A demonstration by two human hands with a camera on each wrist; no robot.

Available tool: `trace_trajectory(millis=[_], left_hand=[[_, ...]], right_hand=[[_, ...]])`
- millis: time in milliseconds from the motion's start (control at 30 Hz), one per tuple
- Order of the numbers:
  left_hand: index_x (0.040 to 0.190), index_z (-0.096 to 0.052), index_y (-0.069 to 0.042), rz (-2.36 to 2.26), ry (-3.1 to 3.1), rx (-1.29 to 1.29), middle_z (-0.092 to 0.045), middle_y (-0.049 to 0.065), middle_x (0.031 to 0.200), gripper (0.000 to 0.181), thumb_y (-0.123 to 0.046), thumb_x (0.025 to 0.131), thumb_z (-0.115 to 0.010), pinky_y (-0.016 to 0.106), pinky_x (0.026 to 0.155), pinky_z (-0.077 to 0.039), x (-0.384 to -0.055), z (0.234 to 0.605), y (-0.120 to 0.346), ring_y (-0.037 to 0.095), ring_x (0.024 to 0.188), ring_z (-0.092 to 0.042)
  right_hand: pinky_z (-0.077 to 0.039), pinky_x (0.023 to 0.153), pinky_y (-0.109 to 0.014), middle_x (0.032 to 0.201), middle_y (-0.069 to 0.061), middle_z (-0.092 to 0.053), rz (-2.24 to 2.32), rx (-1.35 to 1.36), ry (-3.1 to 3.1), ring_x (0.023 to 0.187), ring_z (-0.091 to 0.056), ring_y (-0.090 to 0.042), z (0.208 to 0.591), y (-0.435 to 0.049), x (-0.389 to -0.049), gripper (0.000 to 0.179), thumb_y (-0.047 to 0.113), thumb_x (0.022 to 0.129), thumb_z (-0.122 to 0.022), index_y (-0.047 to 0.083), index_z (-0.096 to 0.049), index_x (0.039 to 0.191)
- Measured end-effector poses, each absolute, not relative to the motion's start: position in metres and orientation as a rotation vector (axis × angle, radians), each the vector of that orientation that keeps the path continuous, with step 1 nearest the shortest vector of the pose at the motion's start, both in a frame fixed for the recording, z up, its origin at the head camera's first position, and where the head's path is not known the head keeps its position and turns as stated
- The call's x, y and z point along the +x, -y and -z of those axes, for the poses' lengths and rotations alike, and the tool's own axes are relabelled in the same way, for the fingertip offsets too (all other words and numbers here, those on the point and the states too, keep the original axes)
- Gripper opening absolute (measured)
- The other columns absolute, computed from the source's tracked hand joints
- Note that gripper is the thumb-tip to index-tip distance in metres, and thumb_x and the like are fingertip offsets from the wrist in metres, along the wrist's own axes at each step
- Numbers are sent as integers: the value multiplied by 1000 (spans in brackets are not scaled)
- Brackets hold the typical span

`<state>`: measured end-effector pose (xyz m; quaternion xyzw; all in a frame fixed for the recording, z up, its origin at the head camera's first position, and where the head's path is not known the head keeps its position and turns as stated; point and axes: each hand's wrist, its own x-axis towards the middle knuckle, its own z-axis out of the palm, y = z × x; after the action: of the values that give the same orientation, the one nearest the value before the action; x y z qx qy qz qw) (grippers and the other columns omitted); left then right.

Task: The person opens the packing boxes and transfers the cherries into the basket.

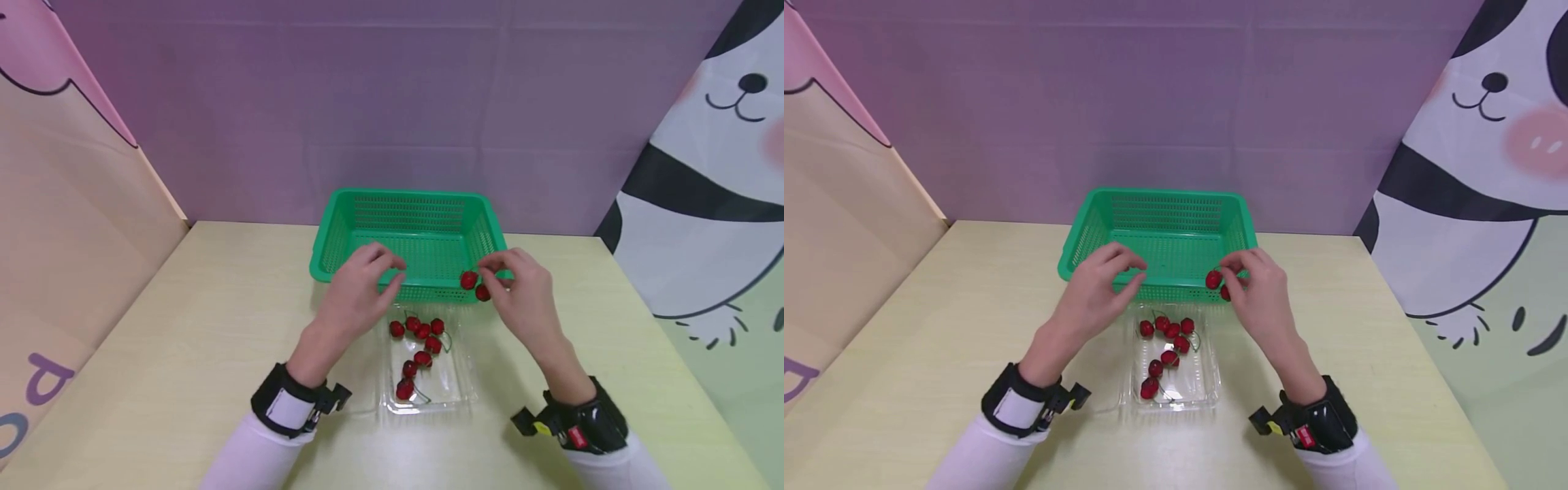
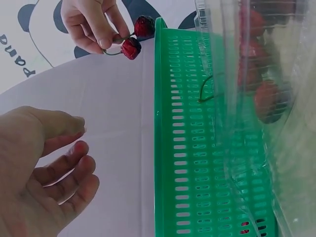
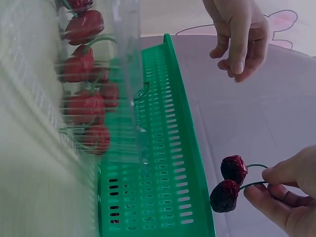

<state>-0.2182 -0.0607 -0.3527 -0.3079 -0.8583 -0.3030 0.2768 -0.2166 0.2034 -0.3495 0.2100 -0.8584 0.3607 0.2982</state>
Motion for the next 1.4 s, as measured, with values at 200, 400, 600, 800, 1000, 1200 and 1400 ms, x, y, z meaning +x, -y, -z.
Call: trace_trajectory(millis=[200,400,600,800,1000,1200,1400], left_hand=[[105,-75,-7,756,2447,-870,-66,6,105,13,-10,93,-77,32,84,-55,-213,350,59,23,100,-63],[110,-74,-6,682,2560,-972,-66,7,110,17,-11,94,-75,33,86,-55,-207,345,56,23,103,-64],[108,-74,-7,667,2575,-1070,-66,5,104,15,-10,94,-75,32,82,-55,-204,347,52,21,96,-63],[111,-74,-8,616,2656,-1151,-65,3,99,16,-10,95,-74,29,76,-53,-201,351,47,16,86,-60],[118,-73,-11,543,2807,-1207,-66,1,106,22,-15,96,-74,27,81,-54,-195,349,44,16,93,-63],[114,-72,-11,473,2813,-1268,-63,0,98,20,-16,95,-75,25,76,-52,-192,351,39,14,88,-60],[117,-72,-11,381,2850,-1297,-62,1,101,23,-18,95,-75,28,79,-53,-188,355,32,17,93,-61]], right_hand=[[-61,66,-42,92,-15,-68,-967,507,2248,84,-69,-28,351,-205,-219,10,-12,88,-73,-6,-72,95],[-55,71,-14,94,-14,-67,-1009,455,2233,86,-70,-29,351,-206,-222,9,-12,89,-72,-5,-72,96],[-47,74,-3,93,-16,-67,-1043,443,2177,86,-70,-30,352,-208,-224,9,-12,88,-72,-6,-72,95],[-47,75,-4,93,-16,-68,-1021,435,2145,85,-69,-28,352,-208,-227,8,-12,88,-72,-7,-72,95],[-48,75,-5,94,-18,-68,-1025,406,2112,87,-68,-26,356,-210,-231,7,-11,89,-71,-8,-72,96],[-49,75,-6,93,-15,-68,-1035,377,2088,88,-69,-28,361,-212,-235,9,-12,88,-72,-6,-73,96],[-50,76,-6,94,-16,-68,-1057,378,2062,89,-68,-27,366,-213,-239,9,-13,87,-73,-7,-73,95]])
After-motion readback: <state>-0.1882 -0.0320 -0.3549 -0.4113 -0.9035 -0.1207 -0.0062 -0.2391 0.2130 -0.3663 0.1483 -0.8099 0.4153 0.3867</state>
